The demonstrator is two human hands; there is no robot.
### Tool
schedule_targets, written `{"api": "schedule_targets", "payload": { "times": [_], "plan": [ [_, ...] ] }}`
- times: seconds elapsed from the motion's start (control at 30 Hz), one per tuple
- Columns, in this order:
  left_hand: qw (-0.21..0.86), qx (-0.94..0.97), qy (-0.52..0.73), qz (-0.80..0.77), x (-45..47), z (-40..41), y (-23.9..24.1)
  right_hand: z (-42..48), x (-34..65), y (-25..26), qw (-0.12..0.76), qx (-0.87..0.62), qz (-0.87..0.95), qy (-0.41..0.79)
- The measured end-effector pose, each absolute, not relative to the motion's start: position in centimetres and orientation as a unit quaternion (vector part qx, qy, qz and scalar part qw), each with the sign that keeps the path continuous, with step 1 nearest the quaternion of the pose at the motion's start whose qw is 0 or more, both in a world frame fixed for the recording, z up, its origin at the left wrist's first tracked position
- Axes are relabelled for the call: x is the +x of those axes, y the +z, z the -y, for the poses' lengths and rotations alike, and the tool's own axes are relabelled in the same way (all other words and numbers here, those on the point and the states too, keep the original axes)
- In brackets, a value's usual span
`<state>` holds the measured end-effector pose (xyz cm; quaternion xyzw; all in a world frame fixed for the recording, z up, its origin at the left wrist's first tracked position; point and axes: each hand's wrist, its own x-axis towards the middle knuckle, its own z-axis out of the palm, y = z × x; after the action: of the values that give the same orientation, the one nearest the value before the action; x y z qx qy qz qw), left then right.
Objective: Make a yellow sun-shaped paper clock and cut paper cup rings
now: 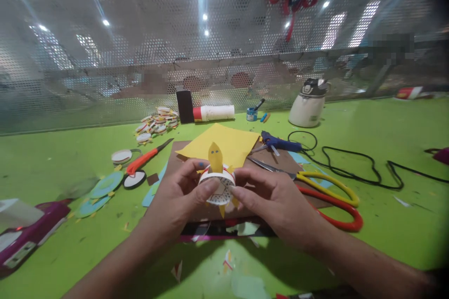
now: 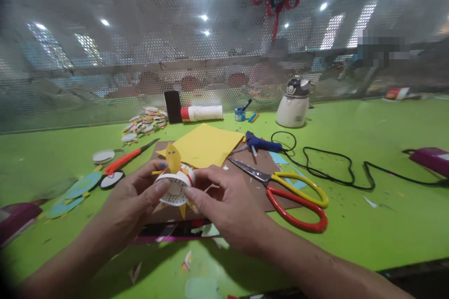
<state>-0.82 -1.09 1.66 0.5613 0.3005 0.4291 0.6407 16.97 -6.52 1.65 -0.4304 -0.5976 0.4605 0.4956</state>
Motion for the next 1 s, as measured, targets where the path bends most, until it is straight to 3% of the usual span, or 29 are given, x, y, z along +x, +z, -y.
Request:
{"api": "schedule_targets", "payload": {
  "times": [0.23,0.57,1.0],
  "plan": [
    [0.63,0.582,0.432,-0.278,-0.8,1.6,2.1,6.5,16.9,1.2,0.498,-0.433,0.618,0.427],
    [0.421,0.736,0.449,-0.282,-1.1,2.2,2.2,6.9,17.1,0.8,0.532,-0.394,0.662,0.351],
    [0.404,0.745,0.445,-0.289,-1.1,2.1,1.7,6.9,17.2,0.9,0.548,-0.384,0.666,0.329]
  ]
}}
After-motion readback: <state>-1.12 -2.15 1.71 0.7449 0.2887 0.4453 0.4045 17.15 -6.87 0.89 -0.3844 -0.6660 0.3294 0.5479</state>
